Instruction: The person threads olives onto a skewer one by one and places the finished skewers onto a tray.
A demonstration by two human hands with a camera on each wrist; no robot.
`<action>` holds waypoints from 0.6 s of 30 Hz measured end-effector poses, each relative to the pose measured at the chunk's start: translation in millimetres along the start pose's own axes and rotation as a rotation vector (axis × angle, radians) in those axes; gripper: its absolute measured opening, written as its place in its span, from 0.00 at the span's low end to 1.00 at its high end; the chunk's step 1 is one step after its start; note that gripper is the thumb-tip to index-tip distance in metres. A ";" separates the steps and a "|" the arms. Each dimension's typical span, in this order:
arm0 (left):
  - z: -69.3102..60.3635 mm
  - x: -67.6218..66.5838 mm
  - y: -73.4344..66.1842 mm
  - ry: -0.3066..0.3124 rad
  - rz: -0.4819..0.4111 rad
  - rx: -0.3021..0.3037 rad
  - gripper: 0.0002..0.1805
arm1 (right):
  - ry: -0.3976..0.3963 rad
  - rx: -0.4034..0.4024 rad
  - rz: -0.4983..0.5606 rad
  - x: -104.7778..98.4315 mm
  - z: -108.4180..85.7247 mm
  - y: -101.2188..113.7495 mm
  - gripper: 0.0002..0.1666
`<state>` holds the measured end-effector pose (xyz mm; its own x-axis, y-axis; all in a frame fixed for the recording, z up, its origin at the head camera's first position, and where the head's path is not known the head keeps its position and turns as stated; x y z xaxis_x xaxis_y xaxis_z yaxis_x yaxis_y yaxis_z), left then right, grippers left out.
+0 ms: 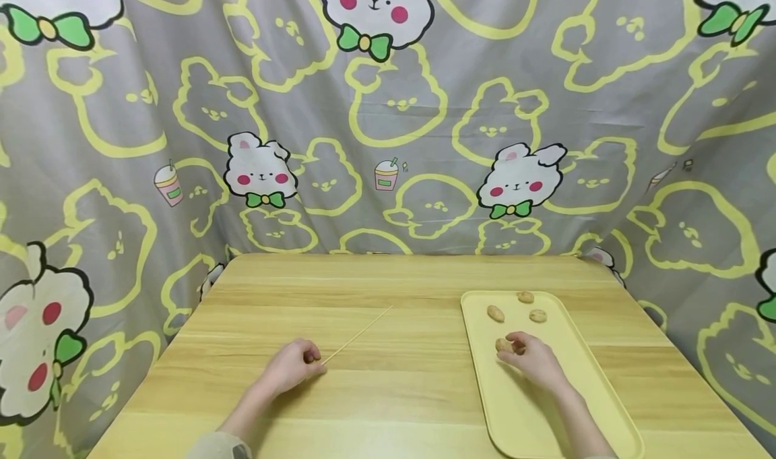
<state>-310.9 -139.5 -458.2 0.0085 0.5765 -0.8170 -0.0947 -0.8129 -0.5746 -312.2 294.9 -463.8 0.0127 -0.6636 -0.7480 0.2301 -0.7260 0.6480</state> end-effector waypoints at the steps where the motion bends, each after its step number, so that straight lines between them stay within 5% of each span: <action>1: -0.6 0.3 -0.6 -0.006 0.005 0.006 0.12 | -0.001 0.004 0.003 0.3 -0.3 -0.3 0.32; 8: -2.1 0.7 -3.3 -0.031 0.028 0.030 0.10 | -0.025 0.000 -0.024 -0.2 1.0 -0.8 0.24; 18: -3.4 1.5 -4.4 -0.057 0.060 0.022 0.06 | -0.025 0.012 -0.081 0.9 3.2 -2.2 0.27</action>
<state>-307.1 -135.3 -457.0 -0.0542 0.5310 -0.8457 -0.1153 -0.8446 -0.5229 -315.8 295.3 -465.4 -0.0296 -0.6071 -0.7941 0.2172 -0.7793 0.5877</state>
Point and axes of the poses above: each hand's wrist, its own z-axis towards the middle knuckle, its own x-axis out of the palm, y = z × x, the point moved 10 cm from there along z, towards the middle knuckle, and after that the axes turned 8 degrees about -x, right-handed, at the moved point
